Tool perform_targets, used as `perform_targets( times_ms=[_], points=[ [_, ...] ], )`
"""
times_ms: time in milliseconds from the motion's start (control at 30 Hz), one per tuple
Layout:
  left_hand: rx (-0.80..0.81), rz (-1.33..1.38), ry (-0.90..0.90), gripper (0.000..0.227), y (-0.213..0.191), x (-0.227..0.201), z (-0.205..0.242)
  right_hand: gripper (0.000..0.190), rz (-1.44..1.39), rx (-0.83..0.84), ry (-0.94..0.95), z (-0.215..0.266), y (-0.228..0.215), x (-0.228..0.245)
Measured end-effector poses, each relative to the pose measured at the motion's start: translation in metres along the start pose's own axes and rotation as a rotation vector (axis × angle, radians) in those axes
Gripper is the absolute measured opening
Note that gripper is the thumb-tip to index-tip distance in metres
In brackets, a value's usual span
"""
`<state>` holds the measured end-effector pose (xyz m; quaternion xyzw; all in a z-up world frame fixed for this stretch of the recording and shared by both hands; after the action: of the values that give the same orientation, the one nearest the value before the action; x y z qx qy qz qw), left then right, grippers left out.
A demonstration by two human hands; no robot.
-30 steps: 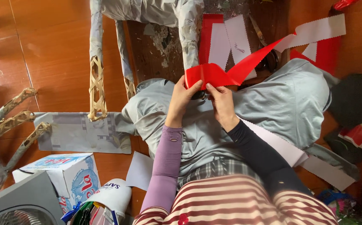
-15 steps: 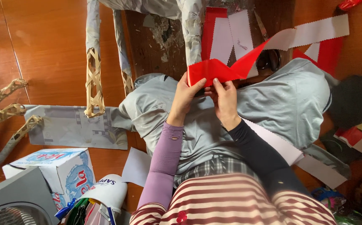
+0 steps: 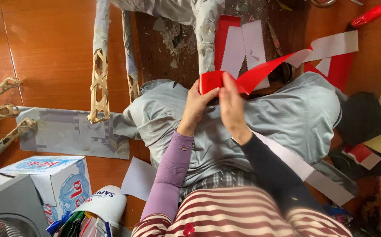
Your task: Assembling and decorating a paper animal figure with red and black paper strips and glue.
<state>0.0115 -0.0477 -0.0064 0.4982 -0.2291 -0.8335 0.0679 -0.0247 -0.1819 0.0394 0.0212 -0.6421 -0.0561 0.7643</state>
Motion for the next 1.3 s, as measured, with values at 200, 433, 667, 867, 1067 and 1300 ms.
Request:
perform_targets(
  times_ms=[200,433,667,867,1067,1300],
  points=[
    [0.08,-0.08,0.064,0.047,-0.022,0.024,-0.017,0.072,0.267,0.182,0.088,-0.05,0.022,-0.041],
    [0.185,0.034,-0.229,0.071,-0.006,0.013,0.004,0.088,0.228,0.256,0.212,-0.083,0.021,-0.051],
    [0.228,-0.095,-0.138,0.073,-0.011,0.016,0.009,0.039,-0.54,0.427,0.632,-0.079,0.038,-0.06],
    [0.039,-0.306,-0.029,0.065,-0.012,0.006,0.02,0.026,-0.693,0.442,0.587,-0.071,0.044,-0.075],
    [-0.227,-0.316,0.377,0.066,-0.011,-0.046,0.046,0.041,-0.773,0.44,0.57,-0.061,0.055,-0.052],
    [-0.659,-0.787,0.561,0.073,-0.061,-0.095,0.057,0.065,-0.776,0.376,0.485,-0.047,0.056,-0.076]
  ],
)
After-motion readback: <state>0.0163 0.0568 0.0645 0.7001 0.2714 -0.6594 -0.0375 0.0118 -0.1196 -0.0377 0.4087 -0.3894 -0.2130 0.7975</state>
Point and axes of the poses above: each hand's wrist, its own z-axis away from the middle knuckle, its own y-axis out of the palm, x = y × z, the point moved 7 cm from there along -z, towards the middle knuckle, and after that the axes turned 9 degrees about x, right-handed, at the moved point
